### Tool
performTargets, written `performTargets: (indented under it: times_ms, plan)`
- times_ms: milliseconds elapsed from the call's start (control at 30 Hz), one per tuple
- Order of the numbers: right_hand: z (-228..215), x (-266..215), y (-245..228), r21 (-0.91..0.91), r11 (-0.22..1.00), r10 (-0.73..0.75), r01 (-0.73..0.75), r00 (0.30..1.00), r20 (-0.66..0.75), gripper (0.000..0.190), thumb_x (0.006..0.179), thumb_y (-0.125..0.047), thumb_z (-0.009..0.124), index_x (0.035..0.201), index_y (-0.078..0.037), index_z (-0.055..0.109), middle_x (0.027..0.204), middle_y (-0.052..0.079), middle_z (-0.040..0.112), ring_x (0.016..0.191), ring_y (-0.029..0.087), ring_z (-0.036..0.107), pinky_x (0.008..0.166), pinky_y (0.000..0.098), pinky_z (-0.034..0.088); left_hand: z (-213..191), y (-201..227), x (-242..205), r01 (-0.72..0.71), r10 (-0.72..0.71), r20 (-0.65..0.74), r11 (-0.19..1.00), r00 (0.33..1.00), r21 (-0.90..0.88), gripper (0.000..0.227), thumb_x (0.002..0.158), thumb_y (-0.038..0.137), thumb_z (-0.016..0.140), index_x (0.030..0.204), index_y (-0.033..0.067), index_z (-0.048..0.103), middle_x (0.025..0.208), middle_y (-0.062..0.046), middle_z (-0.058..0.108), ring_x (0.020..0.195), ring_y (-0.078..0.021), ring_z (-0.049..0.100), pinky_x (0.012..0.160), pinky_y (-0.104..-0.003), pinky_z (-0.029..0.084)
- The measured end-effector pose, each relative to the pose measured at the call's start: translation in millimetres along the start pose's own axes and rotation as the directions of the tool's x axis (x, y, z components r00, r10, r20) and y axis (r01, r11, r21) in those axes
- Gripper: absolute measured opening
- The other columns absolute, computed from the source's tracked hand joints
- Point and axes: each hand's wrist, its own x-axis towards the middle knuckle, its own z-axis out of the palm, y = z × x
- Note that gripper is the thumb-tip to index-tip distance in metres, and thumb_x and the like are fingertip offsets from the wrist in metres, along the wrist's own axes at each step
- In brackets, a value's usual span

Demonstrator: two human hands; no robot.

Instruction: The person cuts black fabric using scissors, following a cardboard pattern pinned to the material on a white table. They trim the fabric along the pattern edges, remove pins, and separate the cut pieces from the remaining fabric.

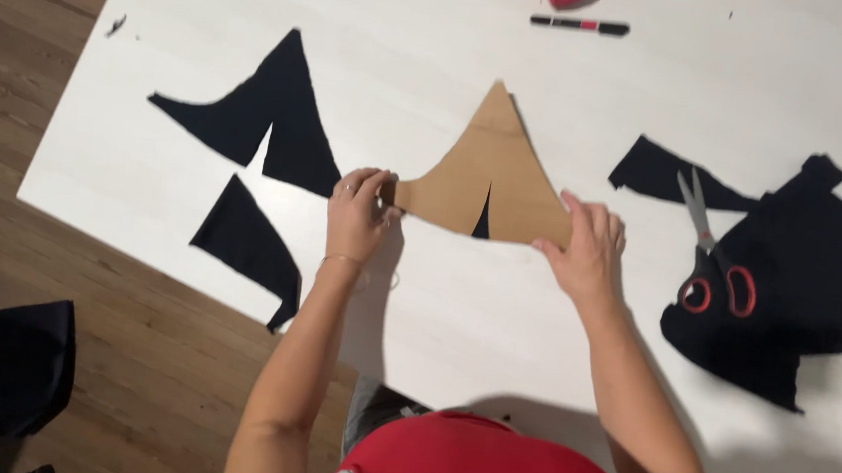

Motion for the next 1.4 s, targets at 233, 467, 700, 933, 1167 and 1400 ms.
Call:
performTargets:
  times_ms: [233,467,700,933,1167,1400]
  plan:
    - [-18.0,29.0,41.8,0.538,0.791,0.291,-0.292,0.952,0.09,0.015,0.093,-0.013,0.073,0.108,-0.014,0.068,0.088,0.003,0.061,0.084,0.021,0.061,0.08,0.0312,0.048,-25.5,8.3,-26.0,-0.085,0.059,-0.331,0.994,0.942,-0.065,0.069,0.076,0.011,0.086,0.14,0.0135,0.059,0.142,-0.015,0.052,0.135,-0.0394,0.047,0.117,-0.05,0.037]
    - [-75.7,103.4,188.5,0.726,0.585,0.626,-0.36,0.77,-0.122,0.009,0.094,-0.004,0.073,0.099,-0.011,0.071,0.086,-0.004,0.072,0.081,0.003,0.069,0.079,0.02,0.059,-36.3,62.9,-69.9,-0.035,0.018,-0.064,0.963,0.998,-0.267,0.049,0.095,-0.005,0.053,0.139,0.0149,0.063,0.152,-0.015,0.05,0.146,-0.0392,0.041,0.119,-0.052,0.041]
    - [-54.2,77.4,217.8,0.083,0.982,0.191,-0.172,0.853,-0.487,0.049,0.083,0.002,0.093,0.123,0.0,0.066,0.115,0.02,0.062,0.095,0.033,0.071,0.082,0.0419,0.055,42.5,116.8,-42.3,-0.249,0.253,0.01,0.959,0.968,-0.137,0.04,0.098,0.021,0.063,0.137,0.0163,0.062,0.159,-0.01,0.045,0.147,-0.0424,0.041,0.111,-0.065,0.036]
    - [-18.1,-31.0,48.3,0.065,0.996,0.067,-0.066,0.998,-0.008,0.011,0.093,-0.015,0.081,0.094,-0.01,0.072,0.107,0.013,0.063,0.1,0.034,0.059,0.093,0.0458,0.045,70.2,177.0,-53.5,-0.368,0.37,0.284,0.928,0.885,-0.062,0.036,0.088,0.035,0.065,0.123,0.0254,0.068,0.161,-0.011,0.039,0.152,-0.0393,0.033,0.115,-0.067,0.029]
    - [-49.5,-30.3,-32.4,0.7,0.546,0.324,-0.461,0.886,0.331,0.01,0.092,-0.003,0.07,0.087,-0.008,0.062,0.124,0.003,0.053,0.116,0.016,0.056,0.094,0.0257,0.053,86.9,206.7,-69.1,-0.486,0.428,0.301,0.861,0.852,0.152,0.076,0.091,0.046,0.068,0.156,0.0215,0.039,0.172,-0.008,0.014,0.158,-0.0346,0.026,0.12,-0.064,0.032]
    - [-49.9,-36.2,-15.9,0.84,0.296,0.444,-0.455,0.844,0.301,0.037,0.095,0.011,0.055,0.122,-0.014,0.048,0.115,0.007,0.064,0.101,0.013,0.064,0.084,0.0184,0.052,88.2,224.9,-63.3,-0.487,0.503,0.04,0.852,0.863,-0.192,0.043,0.101,0.026,0.049,0.134,0.0004,0.057,0.16,-0.021,0.041,0.149,-0.033,0.044,0.107,-0.048,0.049]
